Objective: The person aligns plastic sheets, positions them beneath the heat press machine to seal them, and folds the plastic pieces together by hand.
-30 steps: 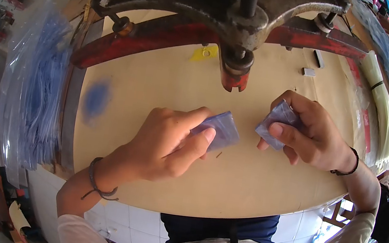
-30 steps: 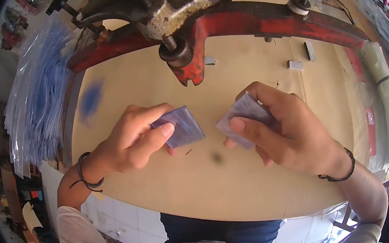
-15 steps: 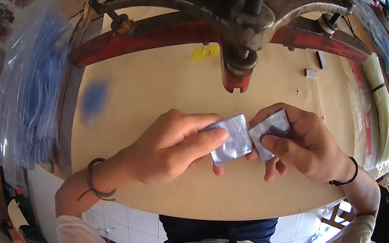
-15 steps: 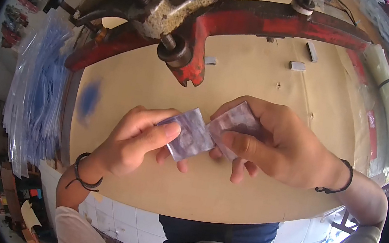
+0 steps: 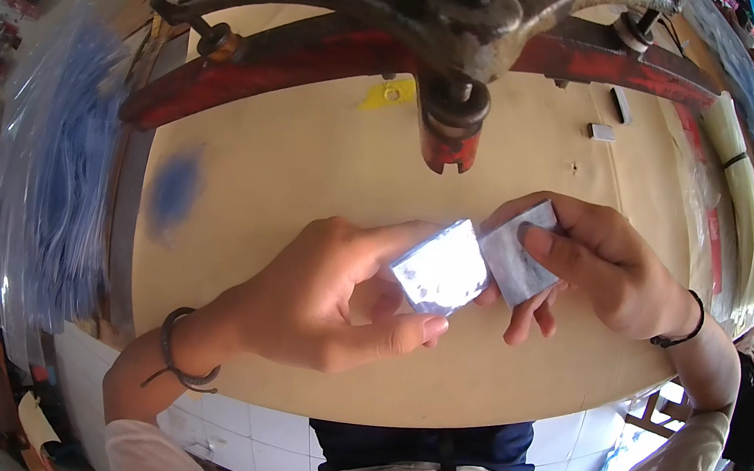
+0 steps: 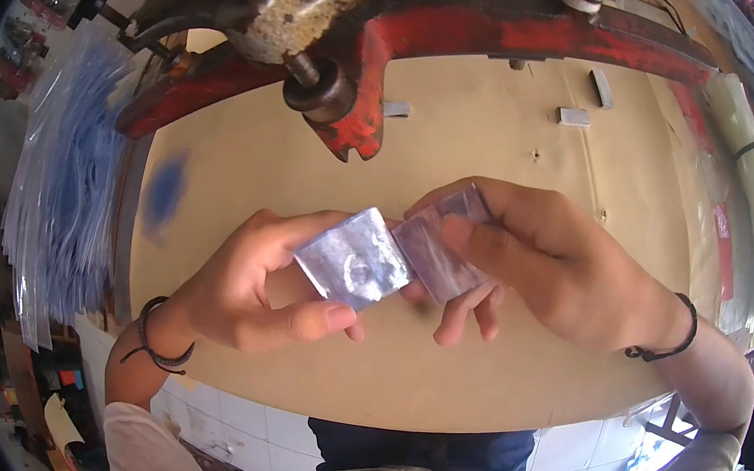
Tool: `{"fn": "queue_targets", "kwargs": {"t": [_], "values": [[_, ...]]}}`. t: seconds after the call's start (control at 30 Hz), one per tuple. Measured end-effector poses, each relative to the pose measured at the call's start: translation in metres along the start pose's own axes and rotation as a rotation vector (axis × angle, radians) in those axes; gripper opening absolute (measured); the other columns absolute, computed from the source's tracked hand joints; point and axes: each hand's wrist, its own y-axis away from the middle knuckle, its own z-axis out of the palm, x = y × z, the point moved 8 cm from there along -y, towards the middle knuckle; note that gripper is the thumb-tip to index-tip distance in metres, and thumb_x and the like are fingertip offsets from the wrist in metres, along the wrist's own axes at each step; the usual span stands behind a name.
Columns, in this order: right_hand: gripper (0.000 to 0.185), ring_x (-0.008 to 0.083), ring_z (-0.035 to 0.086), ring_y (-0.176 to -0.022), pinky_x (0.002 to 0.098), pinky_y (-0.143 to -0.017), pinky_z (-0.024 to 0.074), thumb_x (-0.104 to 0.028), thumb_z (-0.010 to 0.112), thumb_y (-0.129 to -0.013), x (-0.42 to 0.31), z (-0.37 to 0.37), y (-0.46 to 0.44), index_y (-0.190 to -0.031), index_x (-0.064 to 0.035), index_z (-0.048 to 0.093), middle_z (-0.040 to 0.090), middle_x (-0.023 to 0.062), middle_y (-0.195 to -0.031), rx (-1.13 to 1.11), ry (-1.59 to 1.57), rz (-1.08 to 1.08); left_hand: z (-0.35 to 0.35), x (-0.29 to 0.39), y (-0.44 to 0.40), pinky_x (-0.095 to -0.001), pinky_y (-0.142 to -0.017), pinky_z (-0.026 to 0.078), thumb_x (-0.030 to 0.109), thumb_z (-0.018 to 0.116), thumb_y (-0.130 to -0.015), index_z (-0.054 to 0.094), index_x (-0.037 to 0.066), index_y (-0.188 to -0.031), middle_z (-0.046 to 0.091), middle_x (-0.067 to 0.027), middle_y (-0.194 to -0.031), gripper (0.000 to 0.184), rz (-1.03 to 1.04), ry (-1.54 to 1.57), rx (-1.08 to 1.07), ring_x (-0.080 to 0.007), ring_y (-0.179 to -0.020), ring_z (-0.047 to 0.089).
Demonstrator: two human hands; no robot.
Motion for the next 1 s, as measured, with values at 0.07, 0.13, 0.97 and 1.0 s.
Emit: {"fn": "queue_targets", "kwargs": {"t": [0.07,0.13,0.97,1.0], "values": [[0.035,0.0195,0.076,-0.083,0.0279,-0.065,0.0564,-0.019,0.040,-0.113,0.001,-0.001,0.001,-0.136,0.0048,0.051,0.071,0.0124,-0.103,0.005,-0.024,0.002,0.000,-0.001,-0.003,-0.0315,-0.082,0.059,0.011,0.075,-0.093,0.049,-0.010,-0.144,0.071,-0.0120,-0.114,0.061,0.001,-0.063,-0.048,-0.0181,-0.089,0.073],[0.036,0.0209,0.076,-0.084,0.0289,-0.067,0.0571,-0.019,0.039,-0.113,0.001,-0.001,0.001,-0.136,0.0055,0.052,0.071,0.0136,-0.104,0.010,-0.054,0.003,0.000,-0.003,-0.003,-0.0328,-0.087,0.059,0.011,0.081,-0.089,0.049,-0.009,-0.143,0.071,-0.0132,-0.115,0.066,-0.051,-0.031,-0.041,-0.0182,-0.095,0.073],[0.052,0.0228,0.074,-0.094,0.0326,-0.082,0.0600,-0.036,0.041,-0.113,0.000,-0.001,0.000,-0.129,0.0090,0.061,0.071,0.0154,-0.111,-0.047,-0.105,-0.097,-0.018,-0.010,-0.013,-0.0229,-0.069,0.055,0.013,0.094,-0.074,0.059,0.001,-0.122,0.076,-0.0043,-0.093,0.060,0.055,-0.209,0.165,-0.0051,-0.076,0.068],[0.046,0.0227,0.074,-0.095,0.0324,-0.083,0.0597,-0.030,0.046,-0.112,-0.002,-0.001,0.001,-0.131,0.0090,0.060,0.071,0.0153,-0.113,-0.051,-0.069,-0.130,-0.019,-0.011,-0.014,-0.0237,-0.071,0.056,0.012,0.094,-0.075,0.059,0.001,-0.122,0.076,-0.0048,-0.095,0.060,0.058,-0.204,0.160,-0.0062,-0.079,0.069]]}}
